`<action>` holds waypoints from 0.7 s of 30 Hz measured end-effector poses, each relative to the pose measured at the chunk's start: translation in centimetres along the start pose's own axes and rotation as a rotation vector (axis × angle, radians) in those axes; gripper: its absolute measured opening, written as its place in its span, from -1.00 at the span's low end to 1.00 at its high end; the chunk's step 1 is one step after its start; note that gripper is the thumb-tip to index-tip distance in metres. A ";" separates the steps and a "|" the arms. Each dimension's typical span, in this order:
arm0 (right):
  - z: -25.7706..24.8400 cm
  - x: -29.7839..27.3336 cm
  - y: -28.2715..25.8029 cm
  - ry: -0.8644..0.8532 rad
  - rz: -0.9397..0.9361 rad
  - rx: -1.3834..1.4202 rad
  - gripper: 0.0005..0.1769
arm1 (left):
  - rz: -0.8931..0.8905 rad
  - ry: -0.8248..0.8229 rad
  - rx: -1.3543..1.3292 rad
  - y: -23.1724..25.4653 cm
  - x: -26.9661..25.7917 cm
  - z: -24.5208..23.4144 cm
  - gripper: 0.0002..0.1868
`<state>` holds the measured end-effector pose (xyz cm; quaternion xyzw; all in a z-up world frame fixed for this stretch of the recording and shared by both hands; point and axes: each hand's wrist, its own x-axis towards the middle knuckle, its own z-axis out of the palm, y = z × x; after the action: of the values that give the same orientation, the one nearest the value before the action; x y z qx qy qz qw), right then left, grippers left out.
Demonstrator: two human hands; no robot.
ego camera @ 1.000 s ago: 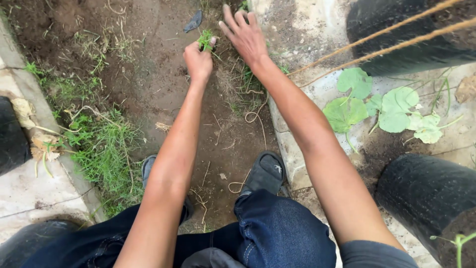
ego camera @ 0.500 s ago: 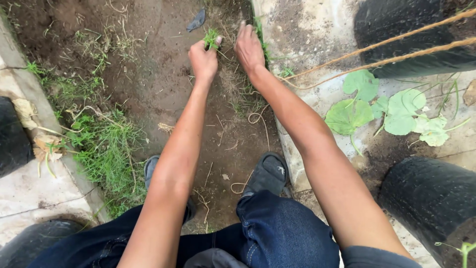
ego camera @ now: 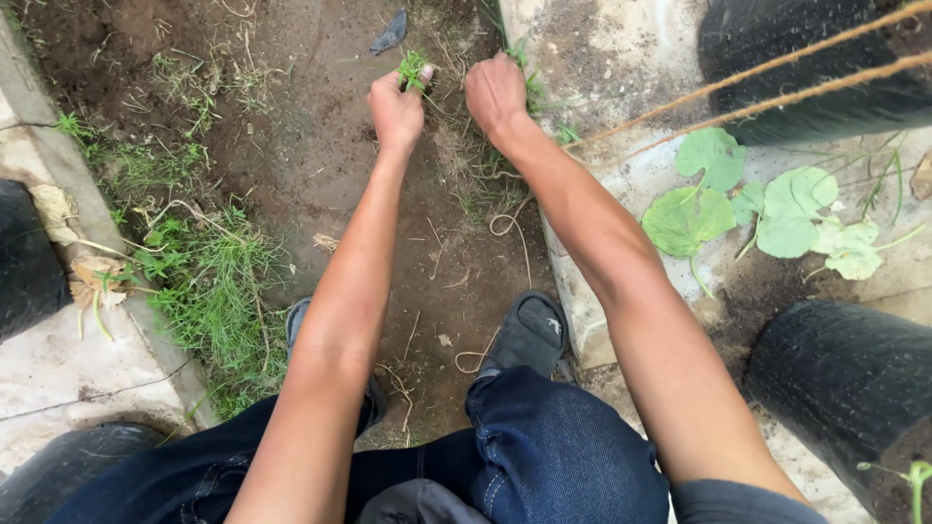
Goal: Manually removing weeds and unwanted plant growth from the soil and planting containers in a garden setting.
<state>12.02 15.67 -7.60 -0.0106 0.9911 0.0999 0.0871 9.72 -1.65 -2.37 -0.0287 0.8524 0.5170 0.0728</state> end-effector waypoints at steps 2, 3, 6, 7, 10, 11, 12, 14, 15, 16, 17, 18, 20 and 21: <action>-0.3 -0.3 0.5 -0.077 -0.019 0.055 -0.77 | 0.033 -0.014 -0.032 0.1 -0.4 0.2 -0.66; -0.7 0.0 0.6 -0.140 -0.043 0.113 -0.75 | 0.072 -0.016 -0.060 0.3 -0.1 0.1 -0.69; -3.0 -0.5 0.8 -0.227 -0.033 0.251 -0.74 | 0.146 -0.001 -0.040 -0.8 0.2 1.0 -0.70; -4.1 -0.7 1.3 -0.233 -0.035 0.251 -0.74 | 0.140 -0.002 -0.041 -0.5 0.1 0.8 -0.70; -8.4 -1.3 3.0 -0.107 -0.003 0.370 -0.81 | 0.067 -0.049 -0.083 0.0 0.2 0.8 -0.71; -10.4 -1.6 3.3 -0.190 0.009 0.446 -0.76 | 0.091 -0.042 -0.087 -0.3 0.4 0.7 -0.70; -12.3 -1.9 3.7 -0.274 0.021 0.522 -0.67 | 0.115 -0.036 -0.092 -0.7 0.6 0.6 -0.68; -11.9 -2.2 4.4 -0.318 0.034 0.611 -0.53 | 0.151 -0.028 -0.097 -0.2 0.8 0.2 -0.66; -11.7 -2.3 5.0 -0.363 0.047 0.695 -0.38 | 0.186 -0.020 -0.106 0.2 1.0 0.2 -0.65; -11.7 -2.4 5.4 -0.359 0.050 0.691 -0.38 | 0.190 -0.020 -0.110 0.4 1.4 0.4 -0.65; -11.6 -2.7 5.4 -0.381 0.052 0.717 -0.32 | 0.204 -0.077 -0.134 0.3 1.6 0.4 -0.68; -11.5 -2.9 5.5 -0.403 0.054 0.743 -0.26 | 0.218 -0.135 -0.159 0.2 1.9 0.4 -0.69; -12.6 -3.5 5.3 -0.428 0.063 0.723 -0.29 | 0.208 -0.181 -0.148 2.2 1.3 -0.6 -0.70; -13.2 -3.8 5.4 -0.450 0.076 0.701 -0.33 | 0.203 -0.232 -0.140 3.3 1.0 -1.0 -0.70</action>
<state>13.28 18.28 6.86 0.0785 0.9209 -0.2407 0.2963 8.19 -0.94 0.79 0.1121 0.7988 0.5796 0.1159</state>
